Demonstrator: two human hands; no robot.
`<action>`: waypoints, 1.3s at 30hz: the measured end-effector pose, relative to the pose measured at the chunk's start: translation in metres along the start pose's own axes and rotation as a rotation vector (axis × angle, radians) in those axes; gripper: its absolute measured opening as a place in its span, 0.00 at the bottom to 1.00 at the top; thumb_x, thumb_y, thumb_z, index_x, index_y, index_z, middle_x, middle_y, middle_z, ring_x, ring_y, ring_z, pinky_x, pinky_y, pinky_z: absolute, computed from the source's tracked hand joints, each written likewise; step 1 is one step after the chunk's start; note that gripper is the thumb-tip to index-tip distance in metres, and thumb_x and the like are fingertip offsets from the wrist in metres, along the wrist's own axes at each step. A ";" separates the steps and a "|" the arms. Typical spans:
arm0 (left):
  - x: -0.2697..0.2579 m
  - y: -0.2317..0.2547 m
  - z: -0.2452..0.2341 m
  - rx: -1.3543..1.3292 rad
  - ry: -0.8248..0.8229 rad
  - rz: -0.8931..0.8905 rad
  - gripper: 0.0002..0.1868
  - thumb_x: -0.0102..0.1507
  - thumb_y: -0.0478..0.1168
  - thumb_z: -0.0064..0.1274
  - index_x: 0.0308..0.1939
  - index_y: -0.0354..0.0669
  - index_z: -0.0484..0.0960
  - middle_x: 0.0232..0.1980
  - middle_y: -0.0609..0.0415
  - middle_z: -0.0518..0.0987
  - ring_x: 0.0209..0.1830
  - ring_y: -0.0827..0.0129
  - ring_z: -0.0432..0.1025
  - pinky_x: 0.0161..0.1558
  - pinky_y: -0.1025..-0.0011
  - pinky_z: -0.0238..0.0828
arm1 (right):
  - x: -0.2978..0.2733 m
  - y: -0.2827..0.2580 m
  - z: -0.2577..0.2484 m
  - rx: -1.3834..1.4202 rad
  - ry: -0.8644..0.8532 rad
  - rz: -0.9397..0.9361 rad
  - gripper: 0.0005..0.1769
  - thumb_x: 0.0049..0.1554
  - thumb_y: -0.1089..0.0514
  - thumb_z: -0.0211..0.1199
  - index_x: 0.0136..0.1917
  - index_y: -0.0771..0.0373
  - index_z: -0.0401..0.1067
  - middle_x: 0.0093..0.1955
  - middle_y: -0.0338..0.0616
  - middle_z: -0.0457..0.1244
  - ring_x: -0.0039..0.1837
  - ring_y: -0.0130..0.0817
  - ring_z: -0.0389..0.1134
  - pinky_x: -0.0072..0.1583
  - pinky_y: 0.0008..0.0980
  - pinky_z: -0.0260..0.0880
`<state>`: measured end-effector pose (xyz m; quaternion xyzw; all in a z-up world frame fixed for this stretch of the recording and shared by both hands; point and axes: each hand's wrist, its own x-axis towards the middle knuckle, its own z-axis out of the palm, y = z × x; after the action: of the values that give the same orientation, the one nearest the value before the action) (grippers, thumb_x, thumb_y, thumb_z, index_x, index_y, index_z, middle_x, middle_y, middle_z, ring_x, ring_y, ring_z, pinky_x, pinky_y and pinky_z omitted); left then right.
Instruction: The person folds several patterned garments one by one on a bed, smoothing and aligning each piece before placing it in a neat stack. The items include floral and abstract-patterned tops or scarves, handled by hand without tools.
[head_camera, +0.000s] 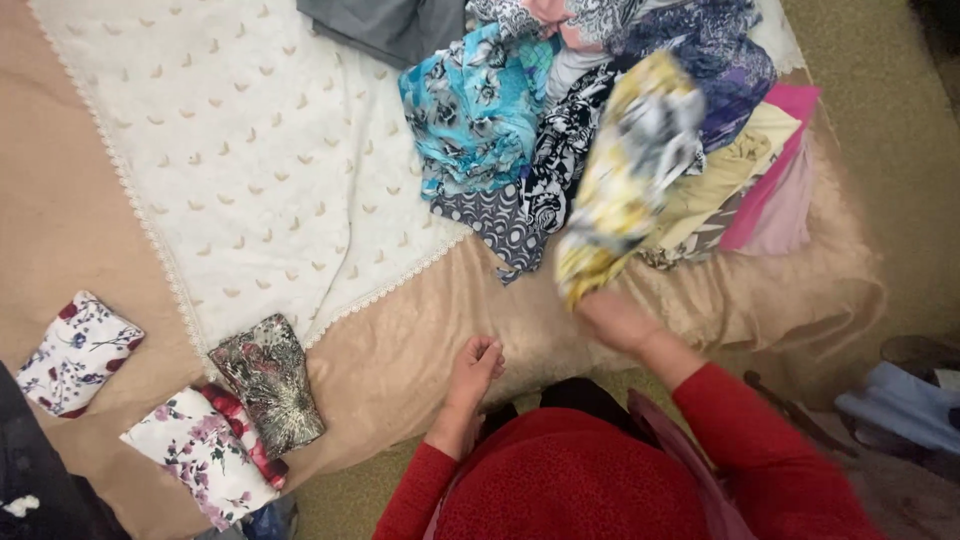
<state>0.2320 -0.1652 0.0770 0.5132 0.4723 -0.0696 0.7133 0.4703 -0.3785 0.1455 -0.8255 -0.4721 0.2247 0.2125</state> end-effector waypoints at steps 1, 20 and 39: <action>-0.002 -0.001 -0.004 0.011 -0.002 -0.019 0.08 0.65 0.43 0.56 0.41 0.43 0.79 0.27 0.52 0.77 0.22 0.71 0.75 0.27 0.77 0.76 | -0.015 0.010 0.043 -0.059 -0.238 0.106 0.07 0.54 0.55 0.62 0.46 0.54 0.74 0.45 0.47 0.70 0.54 0.51 0.71 0.57 0.52 0.71; -0.020 -0.038 -0.043 -0.105 0.110 -0.152 0.07 0.65 0.42 0.56 0.39 0.43 0.79 0.29 0.53 0.75 0.25 0.72 0.72 0.28 0.78 0.72 | 0.108 0.063 0.087 0.013 0.337 0.971 0.36 0.54 0.42 0.73 0.68 0.57 0.63 0.65 0.49 0.58 0.64 0.51 0.66 0.62 0.50 0.72; -0.017 0.033 -0.030 -0.377 -0.102 -0.215 0.46 0.69 0.72 0.44 0.80 0.51 0.51 0.78 0.35 0.58 0.73 0.39 0.62 0.67 0.41 0.60 | 0.054 -0.040 0.136 0.982 0.186 0.543 0.14 0.67 0.52 0.53 0.53 0.66 0.69 0.48 0.50 0.65 0.53 0.43 0.65 0.62 0.43 0.63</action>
<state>0.2239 -0.1326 0.1103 0.3133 0.4922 -0.0815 0.8081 0.3900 -0.2940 0.0491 -0.7378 -0.0622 0.3908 0.5468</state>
